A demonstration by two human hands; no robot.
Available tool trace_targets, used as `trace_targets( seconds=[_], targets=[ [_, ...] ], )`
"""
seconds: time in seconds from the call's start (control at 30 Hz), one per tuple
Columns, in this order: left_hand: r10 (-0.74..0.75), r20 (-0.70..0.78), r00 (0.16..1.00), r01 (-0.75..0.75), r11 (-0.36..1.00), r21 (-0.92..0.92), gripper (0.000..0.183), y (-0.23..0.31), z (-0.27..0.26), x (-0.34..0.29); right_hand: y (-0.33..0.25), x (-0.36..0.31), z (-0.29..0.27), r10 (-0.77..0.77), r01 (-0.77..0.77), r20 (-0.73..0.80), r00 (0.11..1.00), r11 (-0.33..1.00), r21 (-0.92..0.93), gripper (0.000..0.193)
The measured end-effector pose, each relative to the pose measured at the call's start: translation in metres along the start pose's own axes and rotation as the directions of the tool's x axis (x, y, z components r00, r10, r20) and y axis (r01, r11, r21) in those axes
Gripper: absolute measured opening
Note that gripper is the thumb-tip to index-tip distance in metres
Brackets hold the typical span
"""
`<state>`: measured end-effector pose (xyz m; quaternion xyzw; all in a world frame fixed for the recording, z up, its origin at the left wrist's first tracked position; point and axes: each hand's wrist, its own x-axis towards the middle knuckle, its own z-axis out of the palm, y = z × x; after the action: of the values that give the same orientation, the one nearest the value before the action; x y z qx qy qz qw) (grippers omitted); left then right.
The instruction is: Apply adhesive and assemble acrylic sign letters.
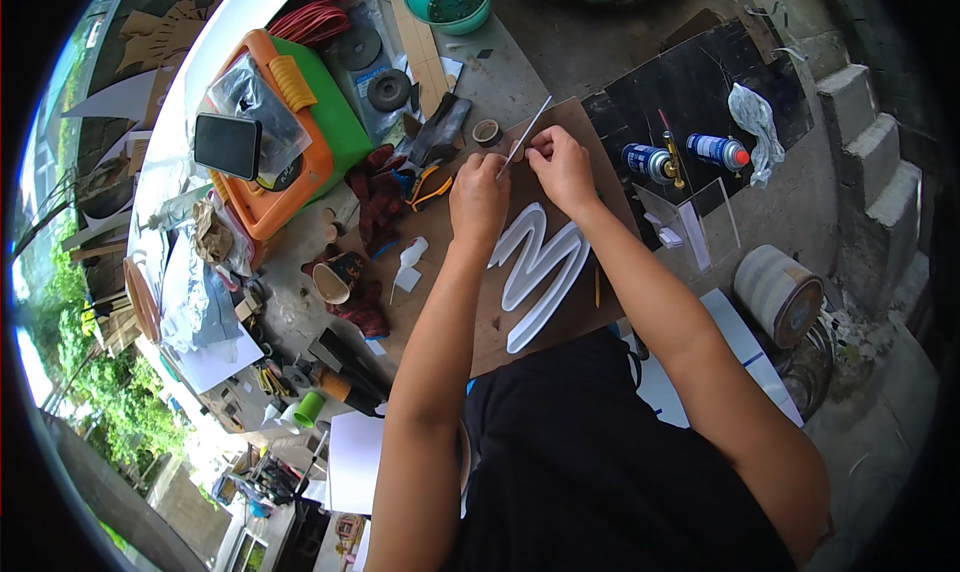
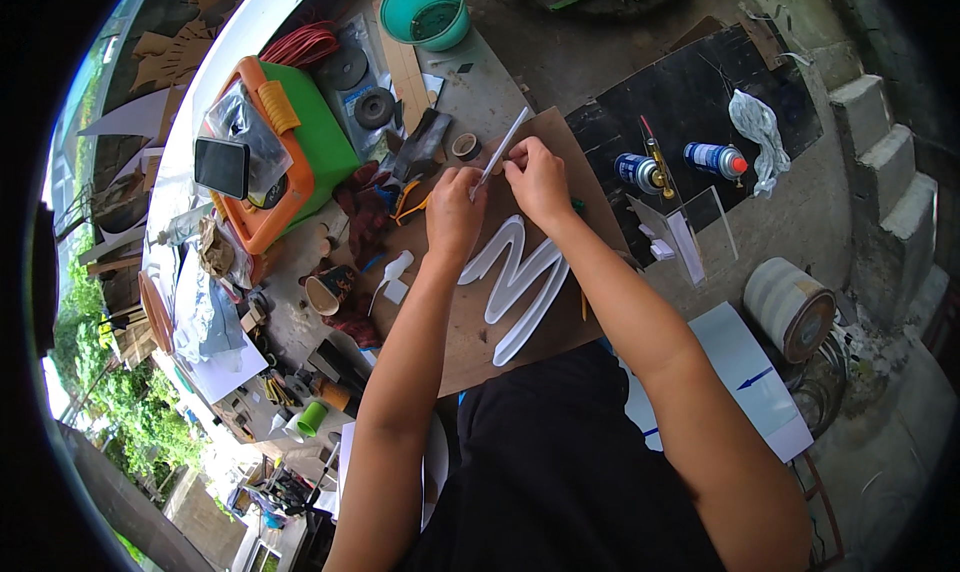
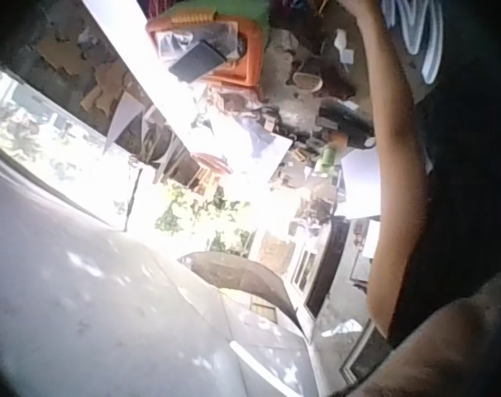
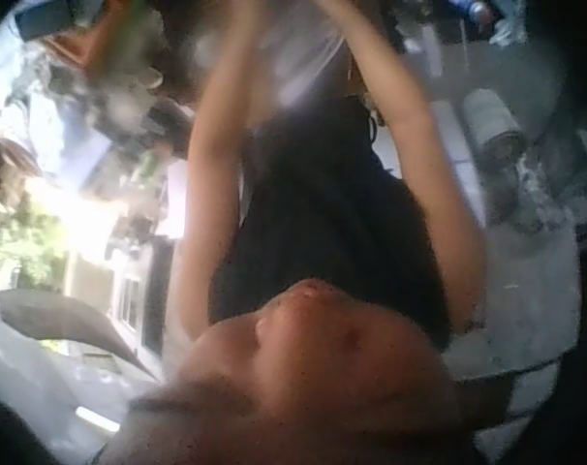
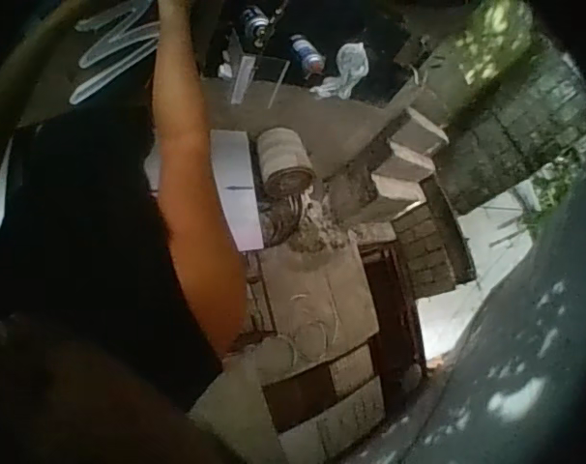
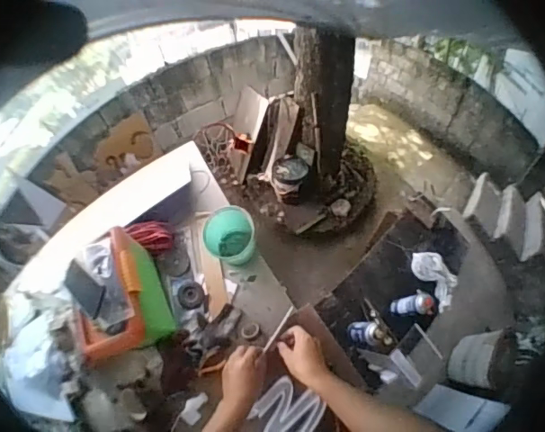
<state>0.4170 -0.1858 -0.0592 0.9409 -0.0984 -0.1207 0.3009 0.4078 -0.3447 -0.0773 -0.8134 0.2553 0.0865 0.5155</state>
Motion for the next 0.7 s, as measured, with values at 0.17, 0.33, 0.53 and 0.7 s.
trace_targets(
  seconds=[0.17, 0.33, 0.53, 0.7],
  targets=[
    [-0.014, -0.148, 0.989, -0.012, 0.985, -0.174, 0.039, 0.002, -0.023, -0.024, -0.019, 0.001, -0.021, -0.121, 0.123, 0.027, 0.992, 0.988, -0.097, 0.025],
    [-0.166, -0.218, 0.962, 0.125, 0.974, -0.189, 0.043, 0.007, -0.039, -0.123, -0.020, 0.003, -0.032, -0.619, 0.646, 0.220, 0.754, 0.638, -0.419, 0.026],
    [-0.600, -0.022, 0.800, 0.462, 0.638, -0.617, 0.048, -0.021, -0.007, -0.170, -0.023, 0.027, -0.027, -0.665, 0.860, 0.581, 0.469, 0.192, -0.473, 0.030],
    [-0.528, 0.029, 0.849, 0.413, 0.628, -0.660, 0.043, -0.037, -0.001, -0.151, -0.022, 0.045, -0.023, -0.676, 0.904, 0.625, 0.391, 0.155, -0.398, 0.014]
  ],
)
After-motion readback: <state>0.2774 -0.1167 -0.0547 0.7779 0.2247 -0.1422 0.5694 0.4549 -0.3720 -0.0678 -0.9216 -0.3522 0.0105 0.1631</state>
